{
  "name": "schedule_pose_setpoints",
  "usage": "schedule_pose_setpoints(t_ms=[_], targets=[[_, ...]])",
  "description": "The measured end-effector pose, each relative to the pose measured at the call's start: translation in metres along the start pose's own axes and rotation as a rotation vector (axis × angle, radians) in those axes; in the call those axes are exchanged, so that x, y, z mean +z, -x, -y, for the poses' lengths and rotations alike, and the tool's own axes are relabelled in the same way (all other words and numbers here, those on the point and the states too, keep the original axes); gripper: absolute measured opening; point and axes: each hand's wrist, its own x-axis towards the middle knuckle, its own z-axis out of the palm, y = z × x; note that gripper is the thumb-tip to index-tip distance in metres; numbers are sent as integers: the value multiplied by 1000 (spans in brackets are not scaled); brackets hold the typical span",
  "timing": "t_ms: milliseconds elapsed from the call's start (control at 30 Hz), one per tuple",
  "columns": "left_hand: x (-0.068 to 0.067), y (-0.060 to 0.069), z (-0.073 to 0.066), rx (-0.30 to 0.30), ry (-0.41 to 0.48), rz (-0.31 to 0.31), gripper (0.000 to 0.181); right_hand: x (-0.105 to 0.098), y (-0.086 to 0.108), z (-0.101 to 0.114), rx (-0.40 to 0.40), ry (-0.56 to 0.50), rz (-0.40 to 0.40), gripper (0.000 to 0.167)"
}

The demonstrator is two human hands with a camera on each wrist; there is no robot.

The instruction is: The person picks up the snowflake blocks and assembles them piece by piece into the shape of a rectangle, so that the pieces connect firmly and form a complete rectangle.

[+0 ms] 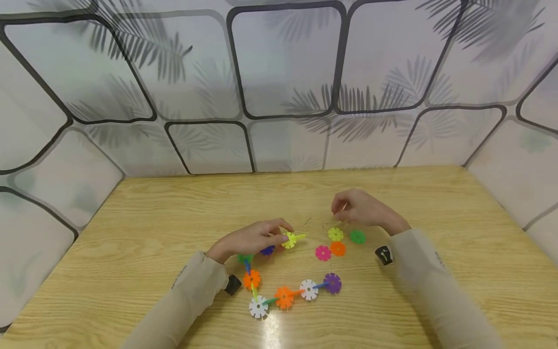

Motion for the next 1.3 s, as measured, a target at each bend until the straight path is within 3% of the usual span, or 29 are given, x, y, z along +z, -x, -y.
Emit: schedule_pose_setpoints(t_ms=[233,533,867,1100,1300], targets=[[-2,1,2,29,10,0,39,-4,1,-11,11,-10,70,7],[-3,1,2,29,33,-44,38,4,-5,-12,-19,-9,166,24],[-3,-1,-2,14,113,-49,34,9,-4,-12,-33,67,161,28],[-2,-2,-5,34,54,-59,34,10,-5,-11,-31,82,152,26],[2,1,-4,13,68,-63,30,14,-6,-11,7,60,94,22]])
